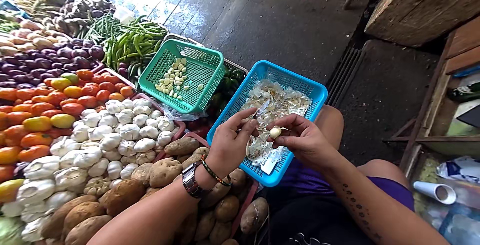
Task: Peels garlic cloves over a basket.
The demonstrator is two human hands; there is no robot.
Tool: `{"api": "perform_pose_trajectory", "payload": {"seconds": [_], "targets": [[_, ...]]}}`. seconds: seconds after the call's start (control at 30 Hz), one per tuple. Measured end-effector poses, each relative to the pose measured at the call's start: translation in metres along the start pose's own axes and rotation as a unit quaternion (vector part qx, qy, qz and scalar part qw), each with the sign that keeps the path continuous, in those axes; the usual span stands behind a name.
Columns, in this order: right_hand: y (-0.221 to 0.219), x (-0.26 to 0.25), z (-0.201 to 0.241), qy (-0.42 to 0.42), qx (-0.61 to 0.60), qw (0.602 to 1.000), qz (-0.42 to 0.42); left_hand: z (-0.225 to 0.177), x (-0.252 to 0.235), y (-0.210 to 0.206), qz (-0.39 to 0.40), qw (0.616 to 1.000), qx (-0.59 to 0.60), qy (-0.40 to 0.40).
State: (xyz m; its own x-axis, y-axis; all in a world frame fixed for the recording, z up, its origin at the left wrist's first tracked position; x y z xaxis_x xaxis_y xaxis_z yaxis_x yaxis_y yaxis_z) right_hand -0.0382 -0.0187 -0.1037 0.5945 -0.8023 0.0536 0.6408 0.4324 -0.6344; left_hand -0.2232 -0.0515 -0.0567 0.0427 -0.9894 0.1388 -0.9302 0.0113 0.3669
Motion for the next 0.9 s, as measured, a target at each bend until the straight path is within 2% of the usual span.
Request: {"api": "perform_pose_trajectory", "payload": {"seconds": [0.13, 0.33, 0.43, 0.53, 0.67, 0.77, 0.9], "targets": [[0.005, -0.001, 0.001, 0.008, -0.004, 1.0, -0.017, 0.004, -0.001, -0.001, 0.007, 0.998, 0.045, 0.036], [0.004, 0.0, 0.0, -0.012, -0.028, 0.998, -0.063, -0.001, 0.006, -0.01, 0.063, 0.981, 0.182, -0.02], [0.006, -0.001, 0.002, 0.014, 0.016, 0.997, -0.07, -0.007, 0.007, -0.013, 0.117, 0.982, 0.137, -0.054], [0.006, -0.001, 0.006, 0.035, 0.058, 0.995, -0.069, -0.007, 0.008, -0.015, 0.129, 0.987, 0.072, -0.058], [0.004, 0.0, 0.009, 0.049, 0.089, 0.992, -0.072, -0.006, 0.008, -0.018, 0.142, 0.986, 0.048, -0.076], [0.002, 0.001, 0.007, 0.054, 0.098, 0.991, -0.078, -0.006, 0.007, -0.015, 0.111, 0.99, 0.046, -0.074], [0.007, 0.0, 0.004, 0.049, 0.101, 0.99, -0.087, 0.001, 0.001, -0.007, 0.054, 0.998, 0.044, -0.003]]}}
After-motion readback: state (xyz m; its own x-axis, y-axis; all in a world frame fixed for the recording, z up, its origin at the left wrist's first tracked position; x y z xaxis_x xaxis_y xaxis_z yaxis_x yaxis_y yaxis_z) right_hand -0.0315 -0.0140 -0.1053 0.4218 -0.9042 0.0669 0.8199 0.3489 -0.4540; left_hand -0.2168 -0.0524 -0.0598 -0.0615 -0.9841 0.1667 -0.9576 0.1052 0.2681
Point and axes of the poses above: each hand's wrist, its own x-axis away from the middle knuckle, its own y-axis out of the back of the hand, z = x × y, the point moved 5 cm from there along -x, towards the middle knuckle, and after that the axes turned 1 degree about y, right-handed, at the moved point
